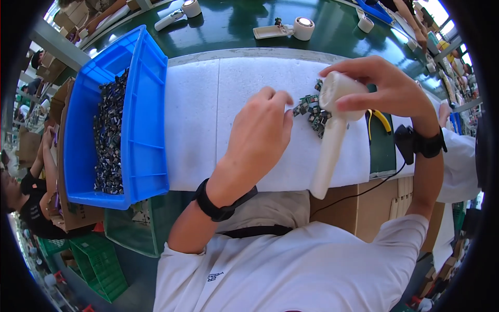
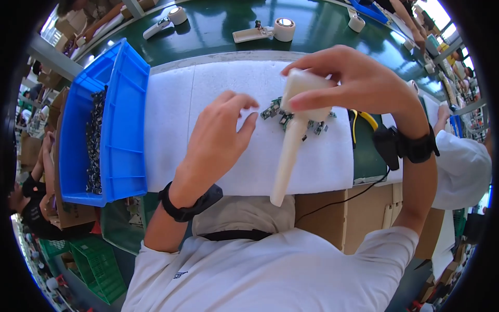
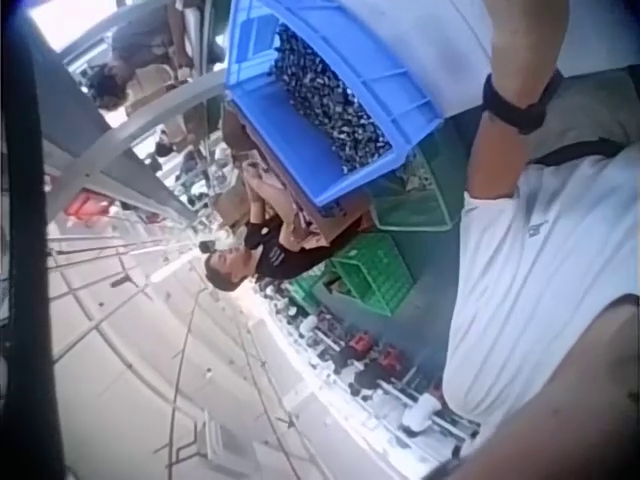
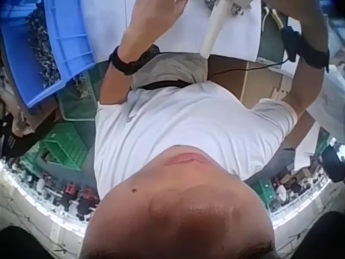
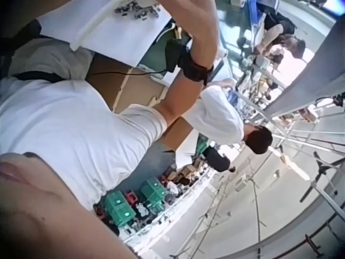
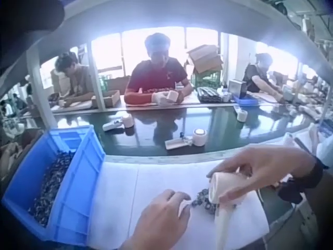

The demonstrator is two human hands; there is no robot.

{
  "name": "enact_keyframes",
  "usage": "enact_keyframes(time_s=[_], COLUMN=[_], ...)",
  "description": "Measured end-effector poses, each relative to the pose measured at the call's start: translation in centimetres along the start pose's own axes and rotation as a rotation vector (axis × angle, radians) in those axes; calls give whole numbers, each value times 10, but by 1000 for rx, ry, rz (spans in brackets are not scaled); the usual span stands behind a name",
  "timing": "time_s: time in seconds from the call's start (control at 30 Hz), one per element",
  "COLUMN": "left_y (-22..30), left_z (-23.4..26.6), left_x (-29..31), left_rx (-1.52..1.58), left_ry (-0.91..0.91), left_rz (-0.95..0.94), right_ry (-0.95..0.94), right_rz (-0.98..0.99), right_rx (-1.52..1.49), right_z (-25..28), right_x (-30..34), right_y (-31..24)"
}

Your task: Assembling small electronic components into white plastic circular housings on a production line.

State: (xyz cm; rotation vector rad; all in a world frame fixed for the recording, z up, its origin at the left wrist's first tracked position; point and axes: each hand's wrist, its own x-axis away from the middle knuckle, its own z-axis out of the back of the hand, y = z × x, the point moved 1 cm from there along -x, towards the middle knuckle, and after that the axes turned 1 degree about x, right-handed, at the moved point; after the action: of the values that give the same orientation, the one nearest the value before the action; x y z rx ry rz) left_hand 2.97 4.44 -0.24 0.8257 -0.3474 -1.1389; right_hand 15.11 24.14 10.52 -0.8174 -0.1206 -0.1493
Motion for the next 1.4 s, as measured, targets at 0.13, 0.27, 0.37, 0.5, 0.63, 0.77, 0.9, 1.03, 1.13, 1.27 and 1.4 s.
enact_keyframes(time_s=[0.13,0.27,0.37,0.5,0.63,0.77,0.9,1.03,1.13,1.27,1.4], left_y=[-5,-12,-15,-28,-35,-40,-43,-51,-56,-57,-53], left_z=[-8,-12,-4,27,42,34,29,30,30,27,31], left_x=[-1,-5,6,43,80,98,101,108,112,113,106], left_rx=[18,-151,-63,184,549,937,978,1020,1079,1054,608], left_ry=[235,116,96,213,312,294,230,228,194,110,28], left_rz=[-223,-237,-136,-13,183,272,243,201,210,57,-200], right_ry=[-198,-144,-133,-64,-43,-45,50,560,422,333,381], right_rz=[44,62,-90,-18,-142,-234,-161,338,197,89,190], right_rx=[299,338,289,384,472,745,897,818,456,357,404], right_z=[-22,-30,-35,-47,-62,-89,-102,-106,-122,-161,-175], right_x=[-23,-20,-22,-32,-63,-98,-96,-63,-26,-14,-23], right_y=[-36,-41,-44,-39,-51,-51,-49,-50,-61,-41,-31])
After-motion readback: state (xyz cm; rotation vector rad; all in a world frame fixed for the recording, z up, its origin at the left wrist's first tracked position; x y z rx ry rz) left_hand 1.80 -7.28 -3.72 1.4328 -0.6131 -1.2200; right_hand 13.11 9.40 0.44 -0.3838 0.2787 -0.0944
